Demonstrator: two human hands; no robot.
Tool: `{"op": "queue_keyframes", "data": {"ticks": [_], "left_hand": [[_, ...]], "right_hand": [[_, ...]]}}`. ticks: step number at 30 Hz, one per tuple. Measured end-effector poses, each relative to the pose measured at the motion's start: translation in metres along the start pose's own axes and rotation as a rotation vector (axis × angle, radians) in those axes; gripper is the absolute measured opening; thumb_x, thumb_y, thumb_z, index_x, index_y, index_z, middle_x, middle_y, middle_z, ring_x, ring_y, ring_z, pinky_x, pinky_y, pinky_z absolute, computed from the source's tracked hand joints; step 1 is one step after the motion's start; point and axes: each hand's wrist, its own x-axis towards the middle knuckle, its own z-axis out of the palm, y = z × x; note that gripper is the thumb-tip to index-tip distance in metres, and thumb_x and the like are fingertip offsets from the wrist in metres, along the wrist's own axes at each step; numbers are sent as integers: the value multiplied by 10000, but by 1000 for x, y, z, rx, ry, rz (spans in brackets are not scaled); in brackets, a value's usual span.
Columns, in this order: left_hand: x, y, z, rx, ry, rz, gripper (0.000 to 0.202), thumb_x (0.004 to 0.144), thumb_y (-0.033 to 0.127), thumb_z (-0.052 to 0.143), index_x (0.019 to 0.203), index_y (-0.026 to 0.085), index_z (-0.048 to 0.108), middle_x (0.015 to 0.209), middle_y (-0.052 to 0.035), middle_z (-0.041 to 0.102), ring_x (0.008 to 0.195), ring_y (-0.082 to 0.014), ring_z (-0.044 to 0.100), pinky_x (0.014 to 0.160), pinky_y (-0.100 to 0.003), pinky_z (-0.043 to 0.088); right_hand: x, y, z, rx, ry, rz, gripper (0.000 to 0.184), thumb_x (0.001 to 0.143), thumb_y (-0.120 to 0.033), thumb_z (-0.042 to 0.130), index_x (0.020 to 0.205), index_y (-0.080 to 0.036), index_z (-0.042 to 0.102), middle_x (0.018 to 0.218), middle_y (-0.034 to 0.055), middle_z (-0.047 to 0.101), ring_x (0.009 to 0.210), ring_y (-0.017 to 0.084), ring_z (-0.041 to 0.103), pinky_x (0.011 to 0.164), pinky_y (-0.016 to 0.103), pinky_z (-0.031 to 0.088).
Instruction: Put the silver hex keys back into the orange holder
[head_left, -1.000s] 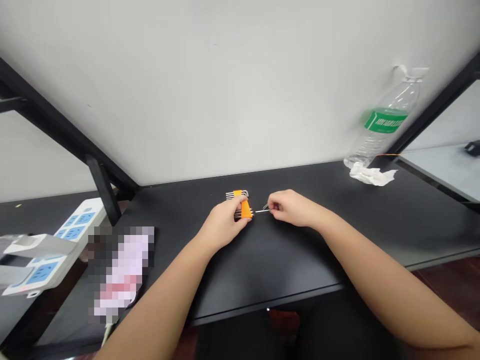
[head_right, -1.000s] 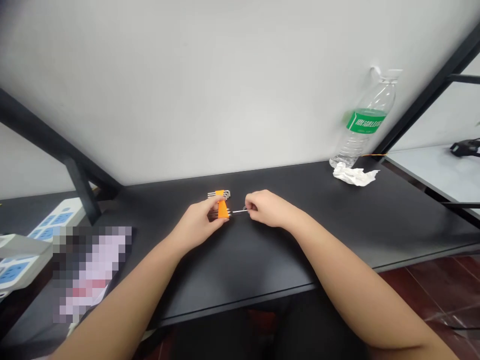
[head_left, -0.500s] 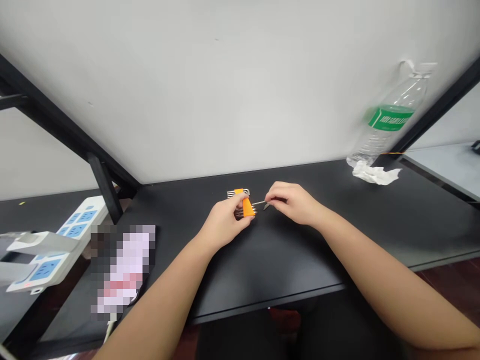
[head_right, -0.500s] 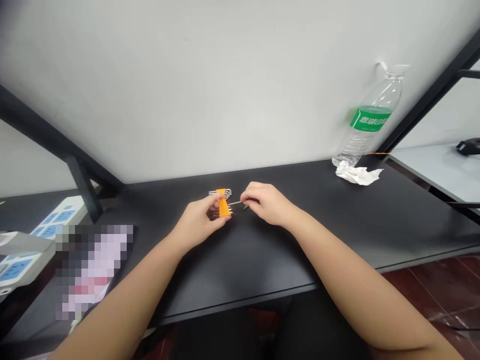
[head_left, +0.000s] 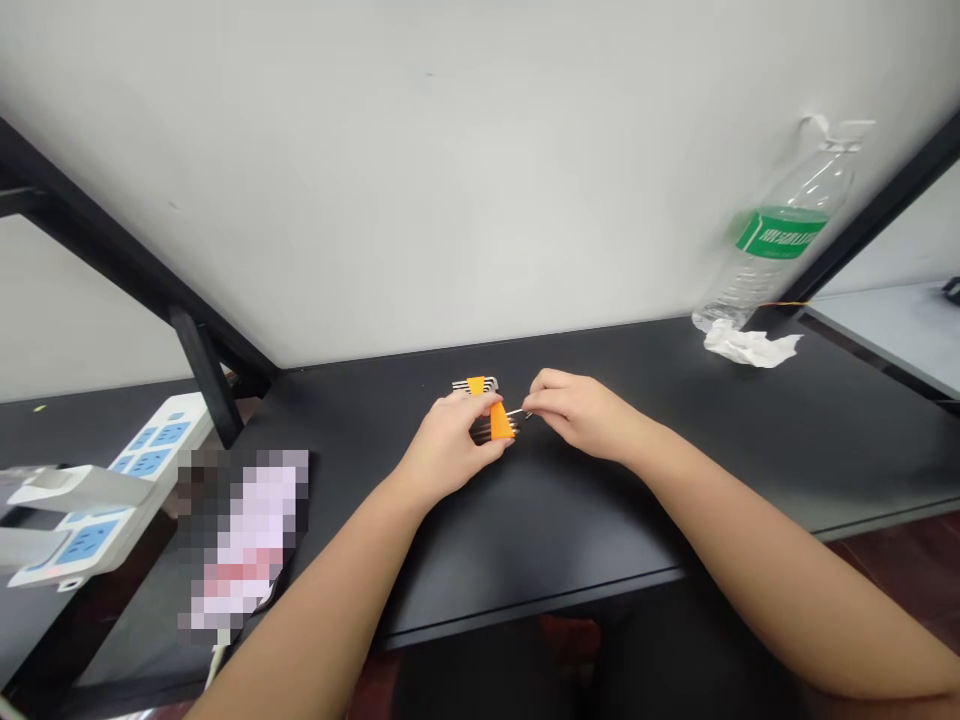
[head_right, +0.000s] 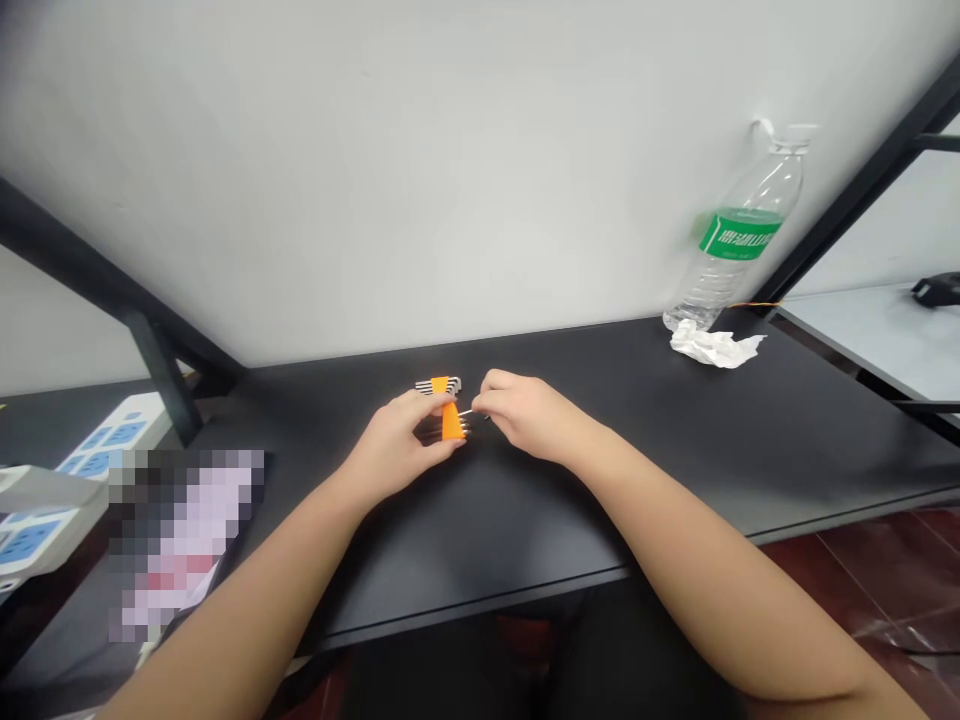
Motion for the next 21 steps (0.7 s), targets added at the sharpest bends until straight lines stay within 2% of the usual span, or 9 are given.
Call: {"op": "queue_keyframes", "data": {"ticks": [6,10,17,21], "left_hand": [[1,8,-3,-29,-45,42,336,833,322,742,1162,274,692,1086,-31,739,962,-222,694,929,-380,568],[1,10,-4,-52,-35,46,332,844,317,735,1169,272,683,1086,-31,732,959,-215,692,910,-360,562],[-2,6,-2,-54,-32,30,373,835,318,747,1197,274,671,1063,-31,735,928,-213,699,864,-347,573],[-2,3,0,-58,-31,12,417,836,333,751,1237,263,663,1088,-33,740,958,-221,706,880,-350,571]], "right_hand": [[7,-15,9,220,15,33,230,982,-106,505,1048,-216,695,1037,71,668,895,180,636,808,323,531],[10,-13,14,289,63,129,202,929,-52,520,956,-201,655,972,43,654,820,152,602,745,289,504],[10,-6,20,269,73,139,197,916,-57,566,902,-203,696,944,29,683,828,145,626,756,277,495],[6,3,8,134,33,136,151,935,-113,597,958,-194,723,961,47,676,830,156,627,761,288,495]]}}
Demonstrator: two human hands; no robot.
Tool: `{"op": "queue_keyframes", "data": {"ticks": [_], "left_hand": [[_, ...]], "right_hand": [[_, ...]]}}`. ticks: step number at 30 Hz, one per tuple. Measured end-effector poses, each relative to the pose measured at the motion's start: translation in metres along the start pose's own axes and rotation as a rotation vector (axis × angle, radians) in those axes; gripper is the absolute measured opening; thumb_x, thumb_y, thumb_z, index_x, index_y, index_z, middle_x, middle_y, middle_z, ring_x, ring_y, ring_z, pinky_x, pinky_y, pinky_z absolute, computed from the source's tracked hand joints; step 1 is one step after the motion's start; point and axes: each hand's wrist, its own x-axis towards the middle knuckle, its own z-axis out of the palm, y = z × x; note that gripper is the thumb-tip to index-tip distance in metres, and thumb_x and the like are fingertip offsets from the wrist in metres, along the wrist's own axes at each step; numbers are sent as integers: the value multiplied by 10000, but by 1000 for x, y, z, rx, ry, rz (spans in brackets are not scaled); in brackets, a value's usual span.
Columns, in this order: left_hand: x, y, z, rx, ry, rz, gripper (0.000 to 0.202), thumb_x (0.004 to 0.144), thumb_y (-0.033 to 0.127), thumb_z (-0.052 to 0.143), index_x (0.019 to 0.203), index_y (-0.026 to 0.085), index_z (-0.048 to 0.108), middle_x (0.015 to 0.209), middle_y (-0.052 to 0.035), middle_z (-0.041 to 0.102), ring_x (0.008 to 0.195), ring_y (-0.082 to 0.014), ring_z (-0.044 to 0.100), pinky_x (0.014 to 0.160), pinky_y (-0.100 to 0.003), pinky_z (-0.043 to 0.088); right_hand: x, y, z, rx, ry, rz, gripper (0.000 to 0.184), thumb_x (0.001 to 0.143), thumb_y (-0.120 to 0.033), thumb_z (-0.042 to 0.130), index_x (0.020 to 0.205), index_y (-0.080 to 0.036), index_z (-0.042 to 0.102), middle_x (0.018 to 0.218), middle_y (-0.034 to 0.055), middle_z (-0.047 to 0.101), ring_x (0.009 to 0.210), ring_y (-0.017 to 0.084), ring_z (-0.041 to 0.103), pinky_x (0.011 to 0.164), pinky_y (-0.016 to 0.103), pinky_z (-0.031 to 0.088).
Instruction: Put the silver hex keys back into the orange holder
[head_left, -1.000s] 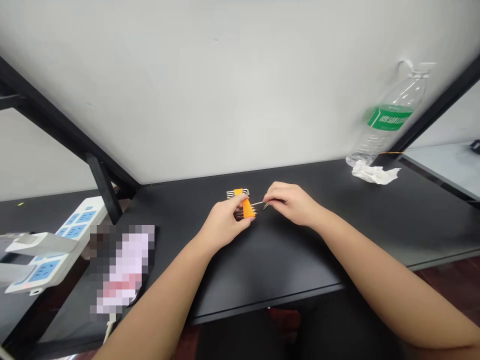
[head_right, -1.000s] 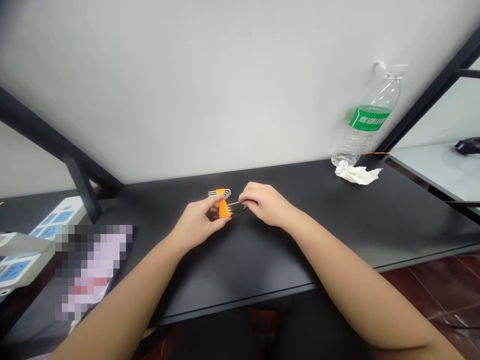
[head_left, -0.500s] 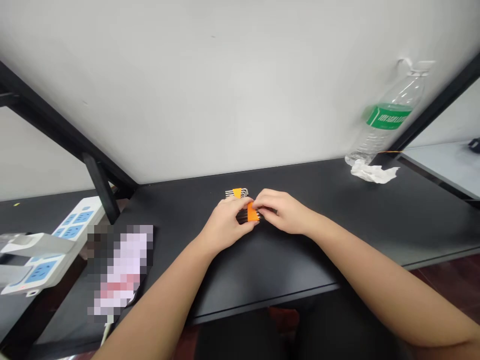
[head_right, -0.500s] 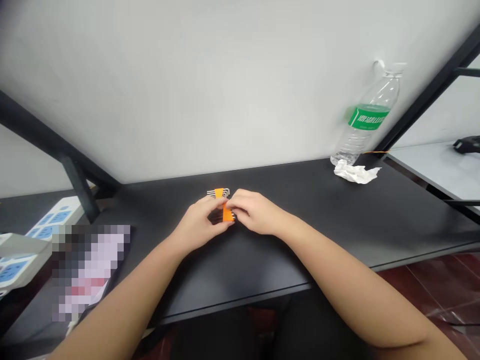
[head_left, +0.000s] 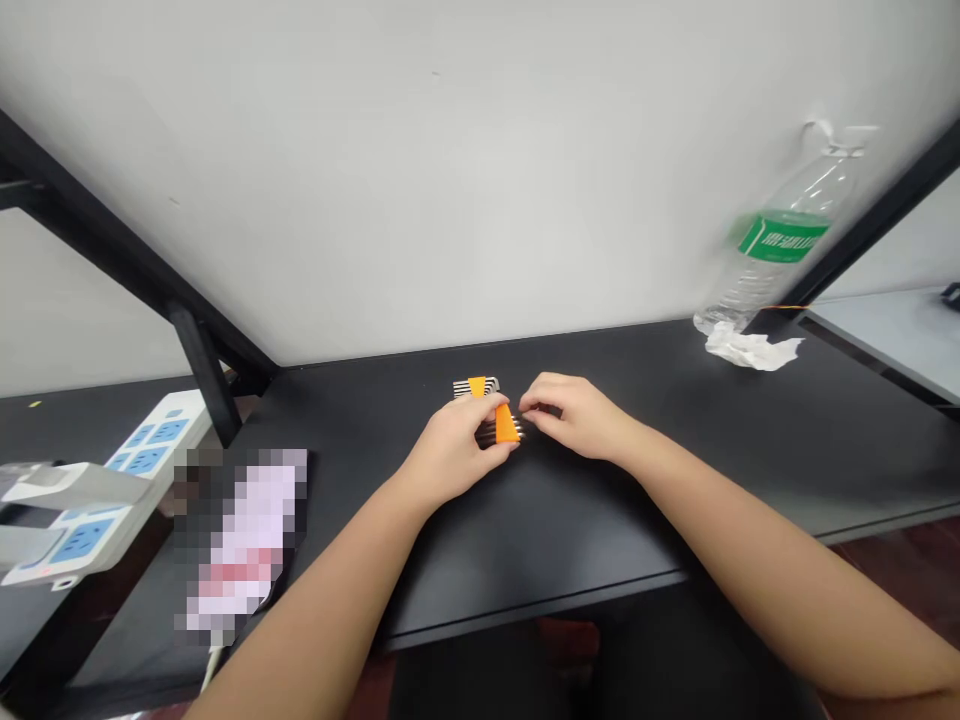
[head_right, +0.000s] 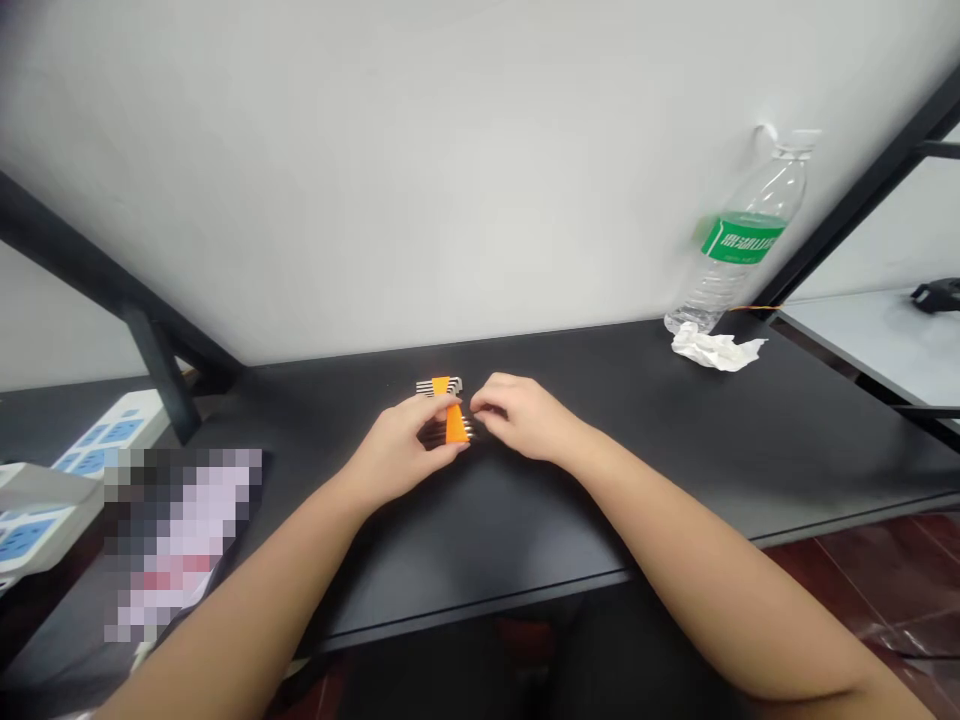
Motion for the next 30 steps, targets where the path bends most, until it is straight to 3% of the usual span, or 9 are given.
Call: {"op": "queue_keyframes", "data": {"ticks": [6,10,18,25,30], "left_hand": [[1,-2,0,14,-14,-24,469,823,343,763,1269,235,662,1078,-29,746,955,-222,715,884,-352,572],[1,-1,-1,34,-24,-34,459,825,359,759,1258,235,671,1070,-30,746,950,-228,719,868,-354,580],[2,-2,-1,44,-23,-41,489,829,364,754,1291,231,665,1125,-53,744,1000,-242,719,889,-352,586],[2,-3,0,51,-18,-31,489,821,364,758,1282,231,665,1128,-54,745,994,-245,718,898,-366,586],[2,-3,0,46,-29,-20,471,825,358,750,1272,239,665,1114,-51,746,979,-238,720,888,-359,581]], "right_hand": [[-6,26,-22,-267,-158,183,180,935,-153,626,998,-216,783,1019,55,671,874,176,645,796,306,492],[-4,27,-13,-292,-221,238,225,942,-160,622,1050,-241,801,1053,56,676,903,179,658,806,296,496],[-4,21,-5,-401,-228,272,293,957,-143,568,1126,-247,783,1076,62,683,945,194,662,800,288,473],[-2,14,-5,-484,-278,259,228,957,-130,526,932,-193,744,975,69,661,821,174,623,693,280,410],[-4,-3,0,-560,-358,279,97,836,-93,591,789,-173,619,915,79,636,713,170,558,601,292,345]]}}
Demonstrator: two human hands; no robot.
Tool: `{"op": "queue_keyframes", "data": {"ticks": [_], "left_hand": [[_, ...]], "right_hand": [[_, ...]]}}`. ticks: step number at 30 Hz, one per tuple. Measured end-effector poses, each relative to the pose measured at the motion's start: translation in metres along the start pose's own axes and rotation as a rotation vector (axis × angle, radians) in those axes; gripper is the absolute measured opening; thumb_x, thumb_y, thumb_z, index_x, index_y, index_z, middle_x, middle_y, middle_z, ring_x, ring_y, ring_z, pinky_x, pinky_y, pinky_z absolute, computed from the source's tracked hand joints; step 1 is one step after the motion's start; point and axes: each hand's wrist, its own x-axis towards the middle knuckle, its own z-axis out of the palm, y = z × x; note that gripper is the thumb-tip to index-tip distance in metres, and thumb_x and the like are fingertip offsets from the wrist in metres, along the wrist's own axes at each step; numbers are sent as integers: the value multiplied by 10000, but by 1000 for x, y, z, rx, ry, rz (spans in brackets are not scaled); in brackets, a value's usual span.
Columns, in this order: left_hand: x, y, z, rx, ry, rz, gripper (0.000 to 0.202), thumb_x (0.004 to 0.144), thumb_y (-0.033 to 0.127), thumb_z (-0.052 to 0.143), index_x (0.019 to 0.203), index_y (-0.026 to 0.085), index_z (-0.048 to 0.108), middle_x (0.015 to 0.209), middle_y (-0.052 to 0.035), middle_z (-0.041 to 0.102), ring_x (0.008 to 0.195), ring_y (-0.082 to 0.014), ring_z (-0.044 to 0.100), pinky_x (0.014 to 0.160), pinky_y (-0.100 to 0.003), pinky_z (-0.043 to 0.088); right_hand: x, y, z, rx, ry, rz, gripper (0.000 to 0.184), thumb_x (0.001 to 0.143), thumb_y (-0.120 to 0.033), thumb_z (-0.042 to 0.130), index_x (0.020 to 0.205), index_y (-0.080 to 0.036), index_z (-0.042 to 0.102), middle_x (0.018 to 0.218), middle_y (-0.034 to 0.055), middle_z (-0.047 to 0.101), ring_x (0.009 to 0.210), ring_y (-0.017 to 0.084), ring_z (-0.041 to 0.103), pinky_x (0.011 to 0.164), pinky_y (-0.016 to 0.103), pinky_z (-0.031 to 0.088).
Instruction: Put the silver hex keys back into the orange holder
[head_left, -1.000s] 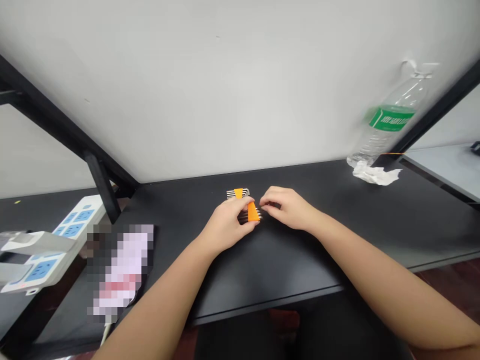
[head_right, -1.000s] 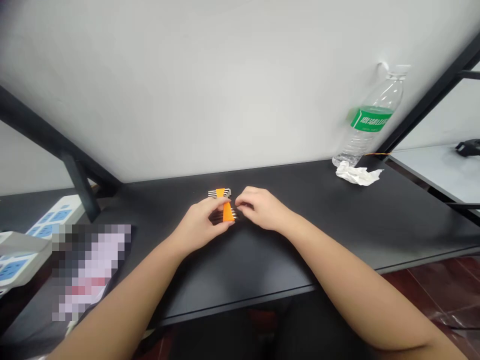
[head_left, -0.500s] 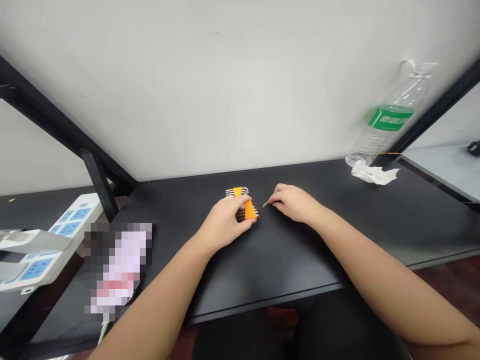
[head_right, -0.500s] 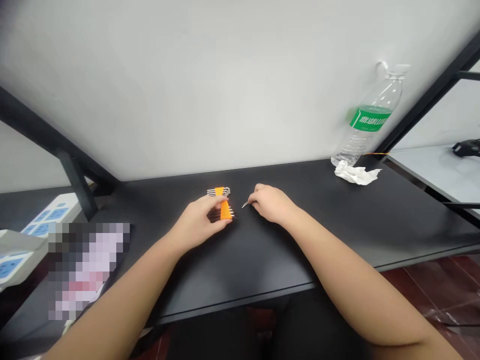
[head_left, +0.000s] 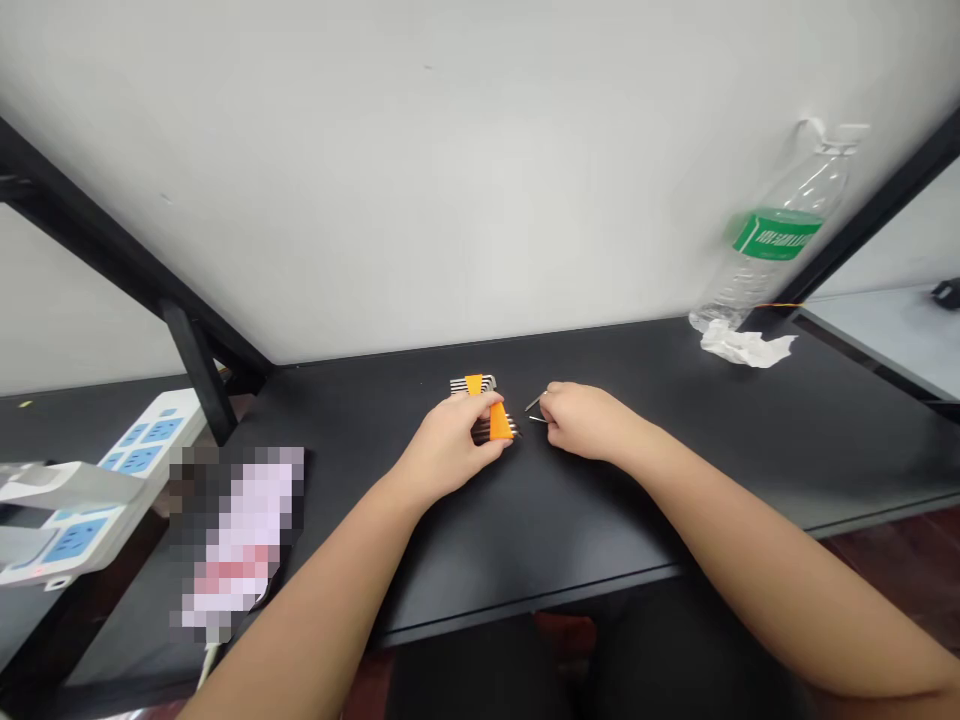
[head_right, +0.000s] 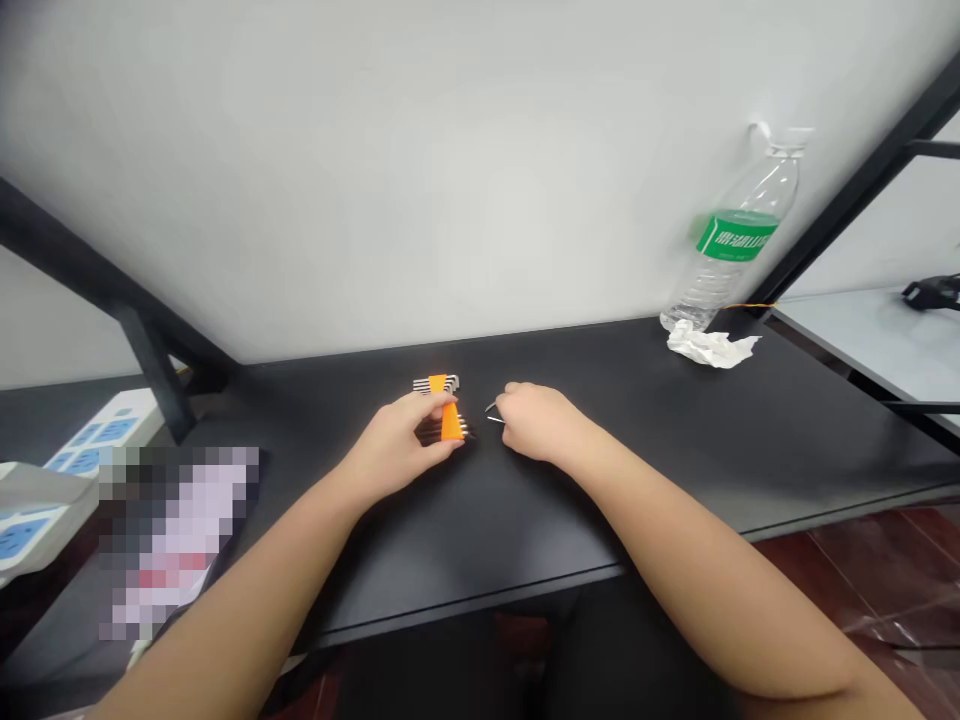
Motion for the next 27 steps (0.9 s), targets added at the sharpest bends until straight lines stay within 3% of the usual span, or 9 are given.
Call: {"op": "queue_keyframes", "data": {"ticks": [3,7,12,21,27], "left_hand": [[0,2,-1,7,-4,2,459,823,341,749,1262,237,665,1139,-53,747,995,-242,717,893,-366,576],[1,3,-1,9,0,8,436,825,321,741,1246,239,666,1163,-52,749,997,-244,715,900,-376,576],[0,0,0,-4,4,7,466,828,358,750,1273,255,657,1154,-45,751,986,-238,723,887,-362,583],[0,0,0,7,-8,6,473,828,363,756,1279,257,661,1159,-49,745,1002,-244,719,922,-368,572],[1,3,-3,76,-38,80,376,837,353,747,1196,260,685,1101,-51,747,992,-261,691,932,-417,539]], "right_hand": [[-2,-5,-3,97,42,-38,99,814,-99,606,775,-184,575,868,51,623,676,153,517,587,282,326],[0,-5,-6,362,206,-165,127,842,-64,578,829,-190,572,800,-1,598,673,126,504,630,250,364],[1,0,-4,443,312,-283,136,915,-73,562,873,-180,634,872,23,614,731,129,539,676,248,411],[-2,1,-7,379,306,-314,195,1000,-136,531,966,-173,720,944,60,641,790,154,598,738,282,467],[-8,-8,-10,320,250,-284,240,1014,-142,493,1013,-188,728,1030,85,640,813,163,596,767,296,475]]}}
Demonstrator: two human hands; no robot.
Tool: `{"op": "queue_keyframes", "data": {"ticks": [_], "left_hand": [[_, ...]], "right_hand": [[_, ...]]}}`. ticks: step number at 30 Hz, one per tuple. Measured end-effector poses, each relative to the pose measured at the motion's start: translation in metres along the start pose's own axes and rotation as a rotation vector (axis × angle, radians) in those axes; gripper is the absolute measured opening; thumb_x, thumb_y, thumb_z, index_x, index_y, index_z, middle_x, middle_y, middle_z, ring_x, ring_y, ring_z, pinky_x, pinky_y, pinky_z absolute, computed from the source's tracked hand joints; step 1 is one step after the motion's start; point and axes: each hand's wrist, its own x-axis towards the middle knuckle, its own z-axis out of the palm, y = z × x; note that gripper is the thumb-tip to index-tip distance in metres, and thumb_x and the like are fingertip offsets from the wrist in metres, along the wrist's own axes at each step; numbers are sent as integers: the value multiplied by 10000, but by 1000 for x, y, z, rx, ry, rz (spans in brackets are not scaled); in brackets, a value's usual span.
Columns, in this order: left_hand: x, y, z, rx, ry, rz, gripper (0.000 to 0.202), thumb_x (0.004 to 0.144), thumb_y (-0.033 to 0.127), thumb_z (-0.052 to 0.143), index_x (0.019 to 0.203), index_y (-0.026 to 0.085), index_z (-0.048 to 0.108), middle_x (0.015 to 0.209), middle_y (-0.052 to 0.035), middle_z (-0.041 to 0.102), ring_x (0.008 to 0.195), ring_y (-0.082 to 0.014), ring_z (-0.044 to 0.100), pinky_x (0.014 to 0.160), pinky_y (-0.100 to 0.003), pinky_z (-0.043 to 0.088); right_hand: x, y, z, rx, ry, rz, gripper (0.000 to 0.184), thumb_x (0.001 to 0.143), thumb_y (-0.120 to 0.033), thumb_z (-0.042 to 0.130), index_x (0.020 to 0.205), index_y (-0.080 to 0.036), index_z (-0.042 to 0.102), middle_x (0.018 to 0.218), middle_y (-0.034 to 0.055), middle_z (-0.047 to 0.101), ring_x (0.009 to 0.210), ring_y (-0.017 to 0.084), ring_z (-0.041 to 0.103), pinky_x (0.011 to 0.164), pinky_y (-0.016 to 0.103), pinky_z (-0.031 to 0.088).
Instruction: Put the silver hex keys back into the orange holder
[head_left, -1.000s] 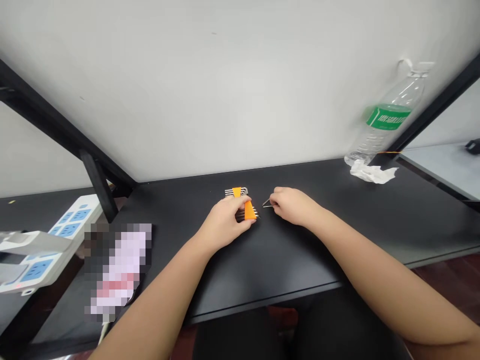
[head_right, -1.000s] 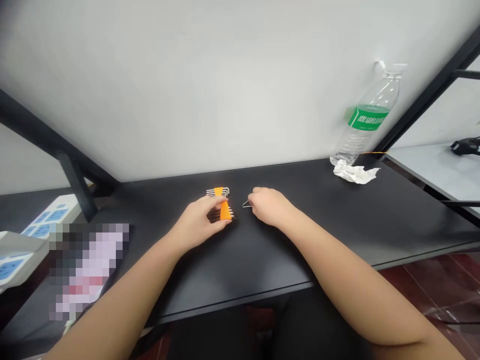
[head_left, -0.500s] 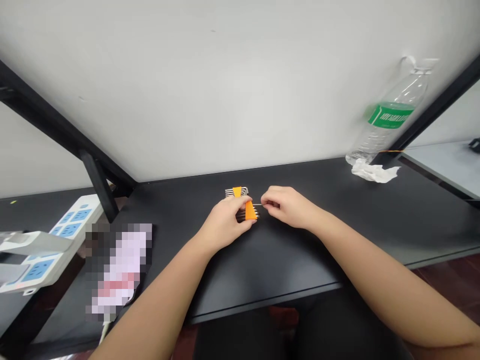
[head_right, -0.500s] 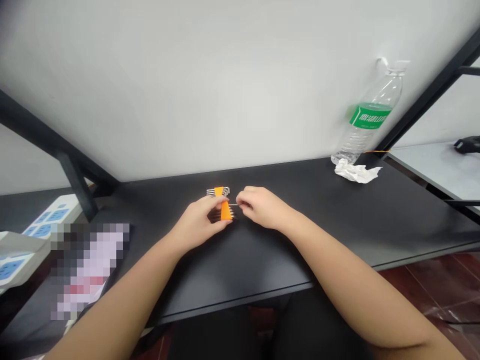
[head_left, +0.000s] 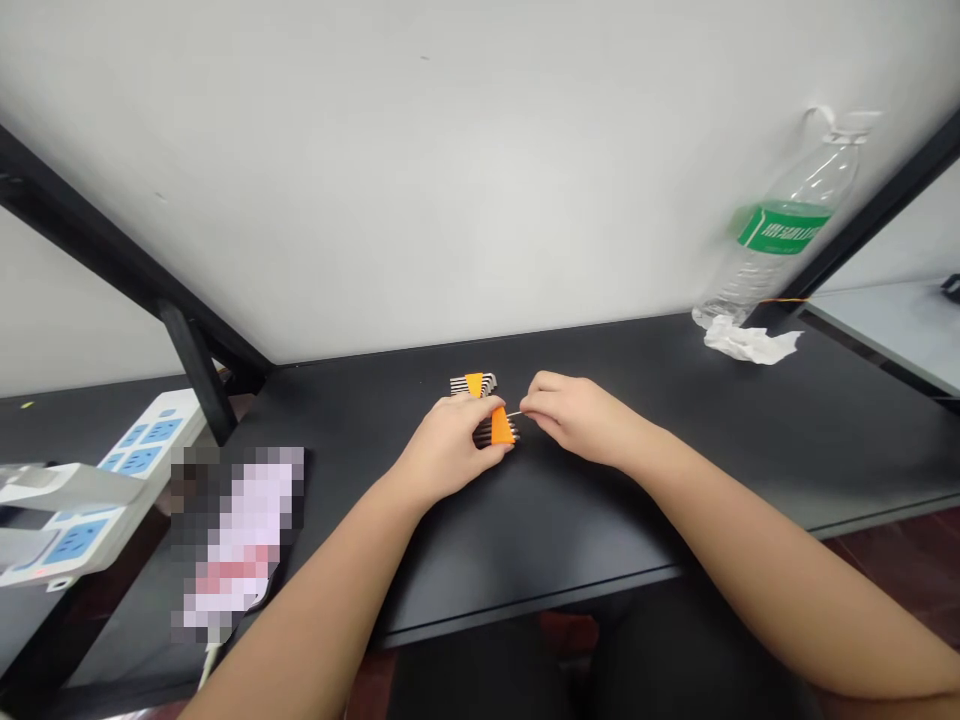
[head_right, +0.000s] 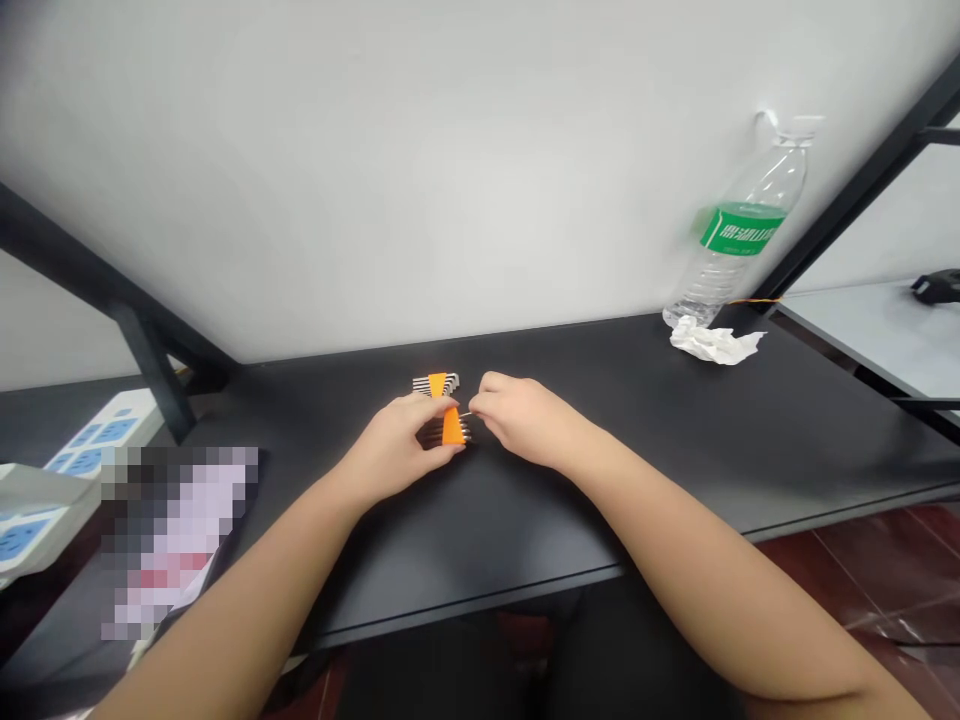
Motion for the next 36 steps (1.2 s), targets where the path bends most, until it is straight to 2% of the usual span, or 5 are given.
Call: {"op": "queue_keyframes", "data": {"ticks": [6,17,26,31,36], "left_hand": [[2,9,-3,-45,-38,49,284,849,294,714,1132,275,705,1013,-27,742,978,-248,666,909,-408,524],[-1,9,-3,-109,53,23,331,825,343,765,1141,262,708,1078,-35,730,960,-216,678,899,-352,554],[-4,9,-3,-216,58,-2,424,796,359,792,1201,274,698,1102,-34,731,944,-201,692,828,-312,589],[-5,7,-2,-212,112,13,449,815,389,785,1234,260,685,1128,-43,740,971,-206,705,892,-326,588],[-3,3,0,-120,62,-17,456,824,394,769,1247,247,683,1116,-48,749,966,-223,713,912,-362,581]], "right_hand": [[6,-9,6,279,62,-29,210,954,-83,503,1018,-191,671,1006,60,642,878,165,608,812,300,499],[11,8,15,989,30,277,33,870,-173,646,898,-177,663,807,-6,659,726,134,626,724,293,525],[14,20,24,1306,-52,382,281,774,-341,861,865,-158,667,713,-13,657,602,100,585,605,242,488],[13,19,15,1116,-93,374,283,891,-444,743,895,-176,653,691,-19,627,607,114,566,576,238,448],[6,34,-3,238,-42,299,156,974,-254,605,916,-189,734,915,45,683,827,163,621,778,295,479]]}}
